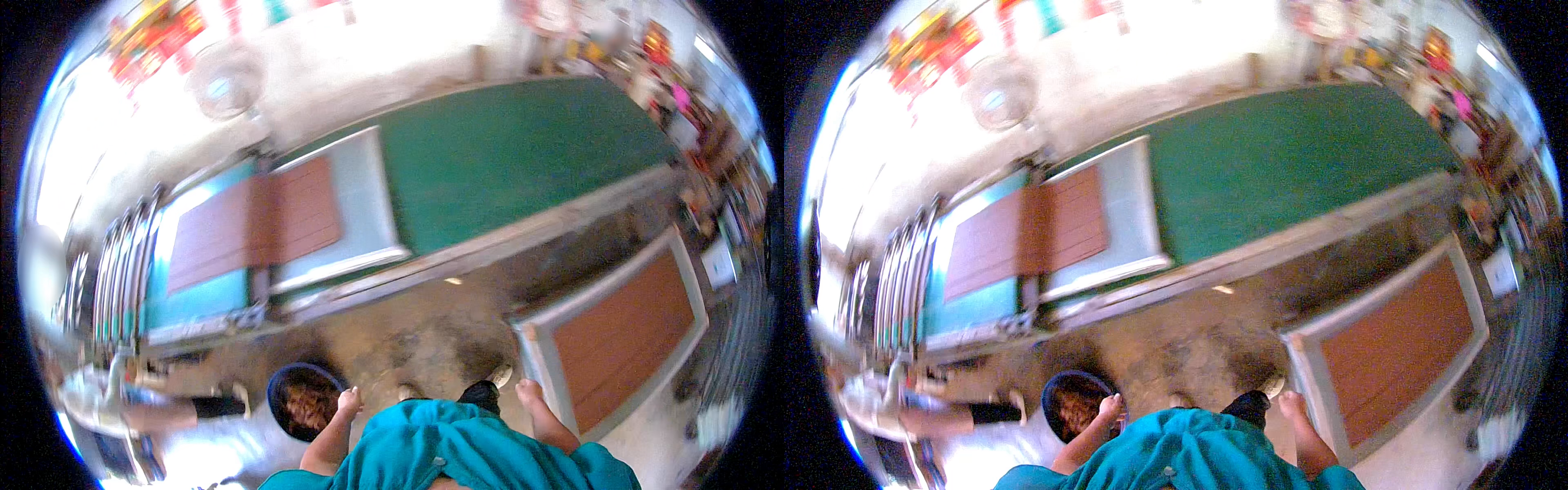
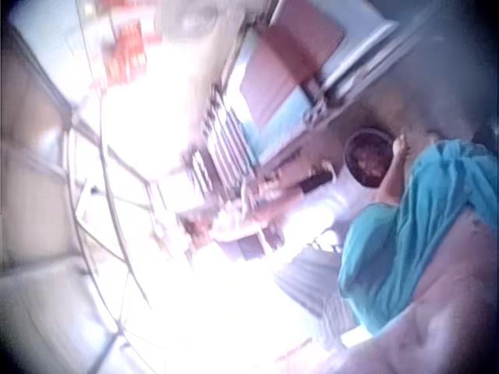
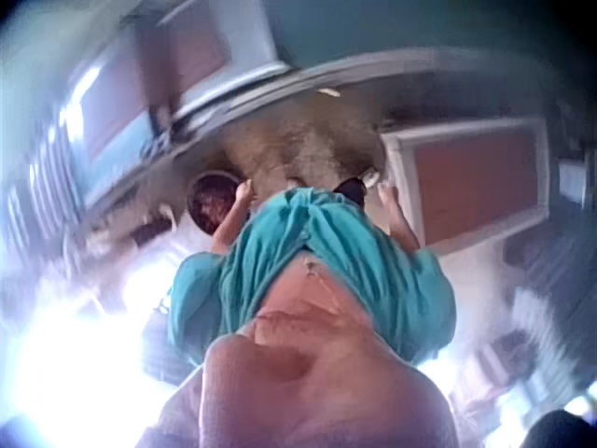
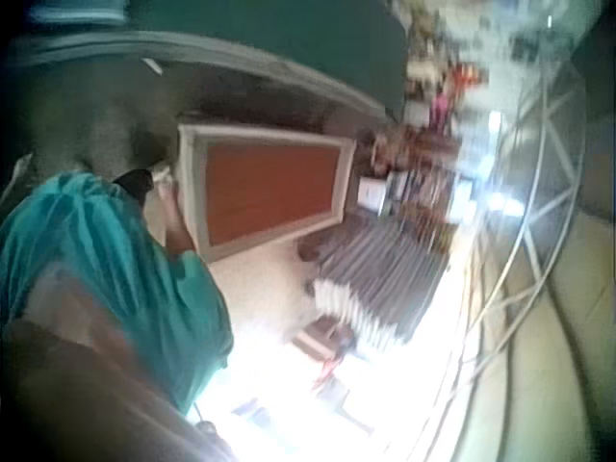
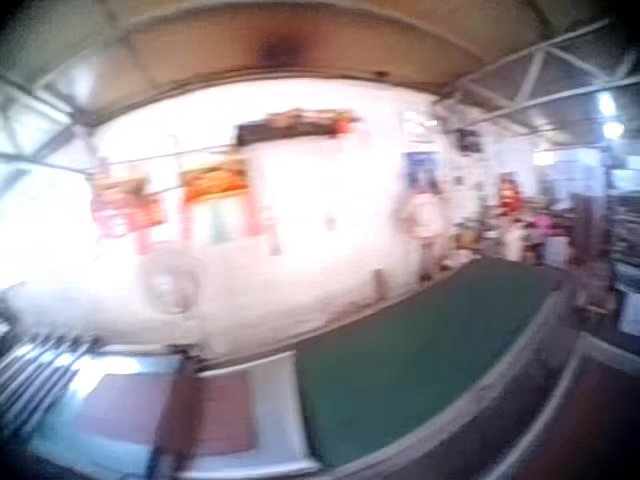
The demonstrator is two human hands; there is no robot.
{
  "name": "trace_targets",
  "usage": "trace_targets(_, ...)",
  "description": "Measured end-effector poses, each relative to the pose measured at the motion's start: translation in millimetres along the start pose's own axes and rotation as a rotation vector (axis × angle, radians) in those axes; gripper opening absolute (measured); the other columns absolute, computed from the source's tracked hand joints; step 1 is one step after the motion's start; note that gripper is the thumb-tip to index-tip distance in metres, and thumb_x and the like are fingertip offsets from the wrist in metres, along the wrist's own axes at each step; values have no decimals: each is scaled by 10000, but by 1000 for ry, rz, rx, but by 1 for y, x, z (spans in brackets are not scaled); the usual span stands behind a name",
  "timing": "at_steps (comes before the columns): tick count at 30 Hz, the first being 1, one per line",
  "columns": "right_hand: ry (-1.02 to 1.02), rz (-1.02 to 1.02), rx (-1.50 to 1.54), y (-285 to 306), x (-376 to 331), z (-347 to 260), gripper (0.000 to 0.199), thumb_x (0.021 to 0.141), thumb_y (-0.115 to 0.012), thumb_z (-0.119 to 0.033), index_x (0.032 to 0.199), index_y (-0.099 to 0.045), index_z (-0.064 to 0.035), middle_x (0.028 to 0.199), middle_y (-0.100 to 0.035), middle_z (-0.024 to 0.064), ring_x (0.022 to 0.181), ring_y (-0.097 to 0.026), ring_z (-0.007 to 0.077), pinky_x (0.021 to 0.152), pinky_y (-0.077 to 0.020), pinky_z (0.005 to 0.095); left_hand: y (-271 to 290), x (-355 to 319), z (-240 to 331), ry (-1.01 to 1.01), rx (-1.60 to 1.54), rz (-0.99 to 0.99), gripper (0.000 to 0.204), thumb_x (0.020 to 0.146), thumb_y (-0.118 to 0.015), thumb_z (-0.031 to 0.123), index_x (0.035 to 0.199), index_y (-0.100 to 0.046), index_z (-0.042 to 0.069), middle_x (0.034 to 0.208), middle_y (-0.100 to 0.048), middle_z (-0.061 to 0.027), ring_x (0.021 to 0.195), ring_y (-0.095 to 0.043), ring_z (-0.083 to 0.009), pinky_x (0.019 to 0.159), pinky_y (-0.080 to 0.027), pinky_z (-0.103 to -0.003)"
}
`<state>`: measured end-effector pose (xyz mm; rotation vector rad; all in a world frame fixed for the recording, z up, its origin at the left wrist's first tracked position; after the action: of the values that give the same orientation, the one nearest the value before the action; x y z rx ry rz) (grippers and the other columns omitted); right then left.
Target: The person repeatedly picks up rectangular trays from a conveyor belt, turns them over, and places them onto a stack. The person also occasionally picks up small brown debris from the belt and discards it into a nearby bucket.
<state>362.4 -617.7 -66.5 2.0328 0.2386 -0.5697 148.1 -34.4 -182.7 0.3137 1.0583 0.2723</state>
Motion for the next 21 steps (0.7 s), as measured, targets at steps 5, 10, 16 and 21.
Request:
trace_targets(5,-69,-251,31,-55,-18,-46,165,733,-572,-202,716,-612,-43,627,-568,69,532,-529,198,468,-411,360,72,-124,-96,402,-448,288,268,829,-453,241,927,-546,10,827,-593,-153,670,-614,-317,533,-500,-416)
trace_targets(10,-203,-467,55,-51,12,-126,155,741,-576,-168,628,-540,-68,562,-476,30,489,-450,173,424,-343,366,56,-162,-158,533,-819,326,248,860,-422,216,937,-527,5,875,-580,-154,669,-597,-305,530,-490,-371)
trace_targets(16,-141,-679,-270,-109,112,-248,241,849,-483,-173,648,-526,-47,589,-530,49,466,-481,135,366,-325,286,31,-147,-166,463,-1046,395,214,839,-443,180,911,-535,2,787,-572,-139,612,-572,-273,501,-467,-344)
trace_targets(21,83,-825,-262,-156,85,-480,273,833,-518,-236,659,-545,-27,645,-603,89,525,-574,166,444,-433,290,69,-135,-156,472,-722,619,178,813,-460,147,900,-550,20,722,-566,-114,557,-548,-242,478,-447,-338)
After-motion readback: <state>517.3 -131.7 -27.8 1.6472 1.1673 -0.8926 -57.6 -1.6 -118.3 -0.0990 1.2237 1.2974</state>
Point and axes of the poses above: each hand's wrist, its own x-axis towards the middle knuckle, its own y-axis out of the back of the hand, z = x × y, the point moved 10 cm from there along x, towards the middle knuckle
